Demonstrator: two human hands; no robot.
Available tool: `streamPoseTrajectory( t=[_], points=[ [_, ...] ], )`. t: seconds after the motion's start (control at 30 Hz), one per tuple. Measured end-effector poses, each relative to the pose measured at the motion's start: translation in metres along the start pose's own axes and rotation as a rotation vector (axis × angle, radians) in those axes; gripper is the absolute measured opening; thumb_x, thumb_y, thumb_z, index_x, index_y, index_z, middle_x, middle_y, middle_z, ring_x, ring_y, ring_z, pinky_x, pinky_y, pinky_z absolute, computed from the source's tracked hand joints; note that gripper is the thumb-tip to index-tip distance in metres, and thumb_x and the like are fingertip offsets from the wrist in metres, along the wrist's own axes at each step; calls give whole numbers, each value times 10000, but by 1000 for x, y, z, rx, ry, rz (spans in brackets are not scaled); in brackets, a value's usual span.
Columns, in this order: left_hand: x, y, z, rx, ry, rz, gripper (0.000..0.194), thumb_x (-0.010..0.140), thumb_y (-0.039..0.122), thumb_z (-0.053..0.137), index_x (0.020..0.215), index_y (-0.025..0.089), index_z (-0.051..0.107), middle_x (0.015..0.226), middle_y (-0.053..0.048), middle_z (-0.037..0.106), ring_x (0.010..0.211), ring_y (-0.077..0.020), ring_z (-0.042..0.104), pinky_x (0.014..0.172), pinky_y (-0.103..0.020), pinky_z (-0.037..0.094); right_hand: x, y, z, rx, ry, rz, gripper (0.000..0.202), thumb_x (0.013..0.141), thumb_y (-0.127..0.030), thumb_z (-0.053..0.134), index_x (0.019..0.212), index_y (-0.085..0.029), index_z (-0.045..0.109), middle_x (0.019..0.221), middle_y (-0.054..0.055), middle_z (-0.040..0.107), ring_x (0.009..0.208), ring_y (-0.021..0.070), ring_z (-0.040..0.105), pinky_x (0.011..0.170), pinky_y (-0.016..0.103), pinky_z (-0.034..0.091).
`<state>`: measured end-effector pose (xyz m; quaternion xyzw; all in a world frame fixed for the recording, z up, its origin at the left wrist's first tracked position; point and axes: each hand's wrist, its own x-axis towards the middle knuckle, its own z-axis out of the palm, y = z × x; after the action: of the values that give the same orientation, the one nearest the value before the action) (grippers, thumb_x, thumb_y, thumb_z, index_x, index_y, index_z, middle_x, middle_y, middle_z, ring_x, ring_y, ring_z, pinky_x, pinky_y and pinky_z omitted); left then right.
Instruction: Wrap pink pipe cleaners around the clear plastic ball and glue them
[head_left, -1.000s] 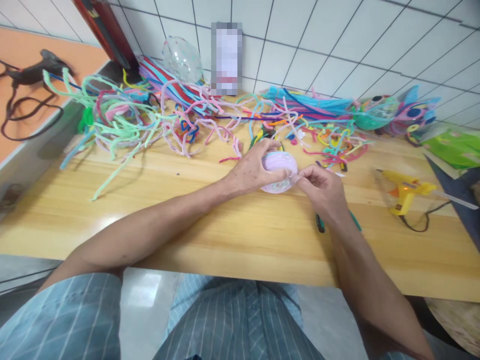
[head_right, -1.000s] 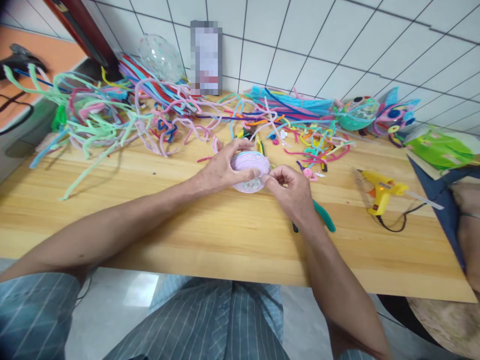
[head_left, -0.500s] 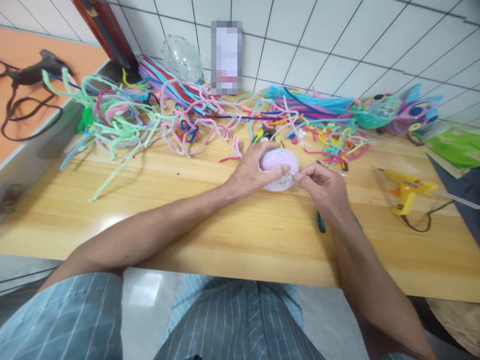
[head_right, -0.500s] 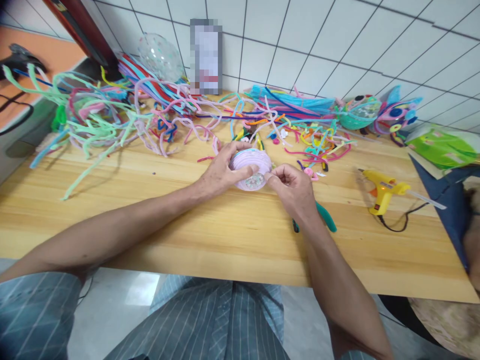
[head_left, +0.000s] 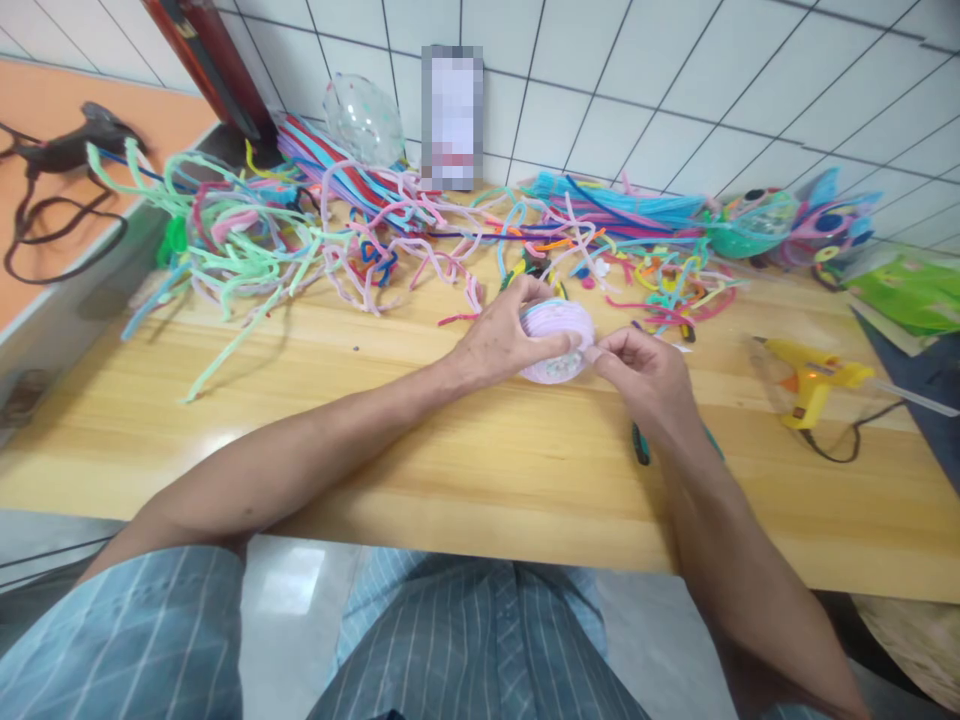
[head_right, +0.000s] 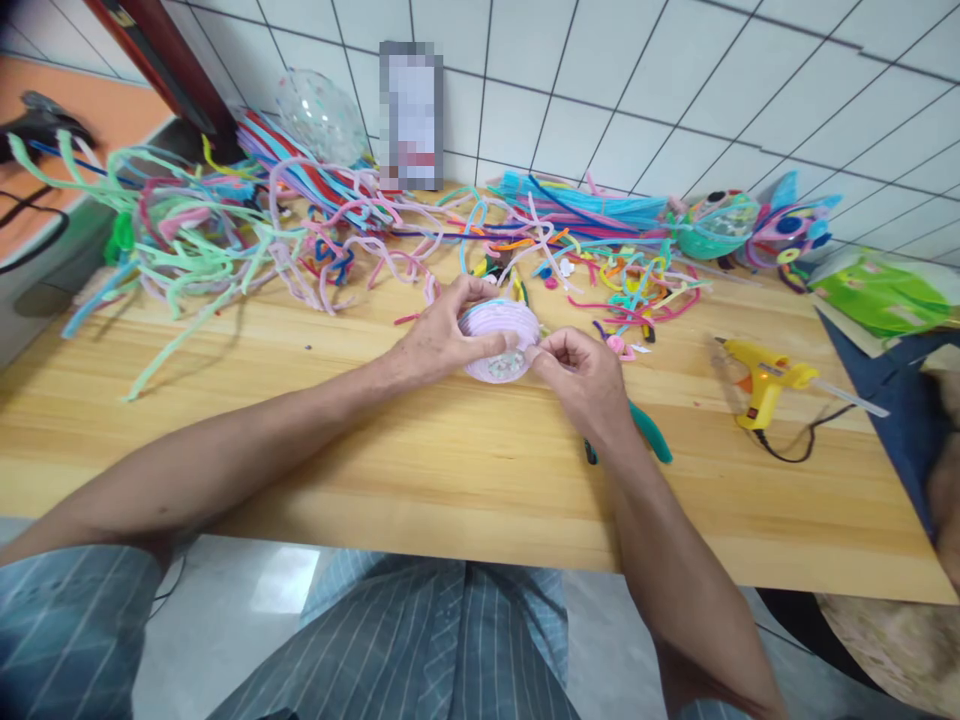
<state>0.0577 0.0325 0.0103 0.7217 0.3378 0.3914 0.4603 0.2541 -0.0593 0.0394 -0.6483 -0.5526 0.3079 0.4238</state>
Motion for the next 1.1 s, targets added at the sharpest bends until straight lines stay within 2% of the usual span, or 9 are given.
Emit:
streamPoseTrajectory(
  t=[0.23,0.4,0.6,0.83,1.0,1.1],
  points=[
    [-3,-7,4,1,41,76,593,818,542,821,1273,223,614,1342,-118,702,1302,-283,658,1147,-455,521,2,9,-6,24,-8,22,226,824,-413,816,715,-268,681,694,-12,661,641,158,548,643,329,480],
    [-7,-7,5,4,35,73,580,841,541,799,1282,210,619,1366,-134,691,1322,-285,649,1183,-467,494,3,11,-5,10,-7,15,240,825,-447,809,715,-281,675,688,-11,656,623,163,536,635,339,462],
    [-4,-5,4,-41,-8,28,617,797,539,840,1250,215,573,1320,-127,683,1252,-274,668,1087,-438,552,2,6,-3,-7,12,9,292,793,-497,810,684,-278,652,662,-9,626,623,166,509,621,338,436],
    [-1,-1,1,-3,-26,9,652,752,543,875,1214,209,559,1279,-116,687,1174,-261,691,1003,-402,571,1,5,-1,-23,11,-6,282,808,-472,804,687,-264,656,635,-28,596,613,147,497,613,318,412],
    [-2,-6,2,36,18,78,638,797,529,857,1292,198,628,1351,-128,699,1308,-284,662,1157,-443,516,4,11,-5,3,21,2,237,808,-434,809,735,-263,662,687,-20,658,645,156,548,647,322,453],
    [-3,-8,3,54,37,77,628,809,546,855,1303,218,649,1385,-126,704,1344,-299,646,1189,-471,496,4,14,-7,0,35,4,191,820,-397,800,757,-272,669,686,-21,656,647,163,557,649,330,459]
  ],
)
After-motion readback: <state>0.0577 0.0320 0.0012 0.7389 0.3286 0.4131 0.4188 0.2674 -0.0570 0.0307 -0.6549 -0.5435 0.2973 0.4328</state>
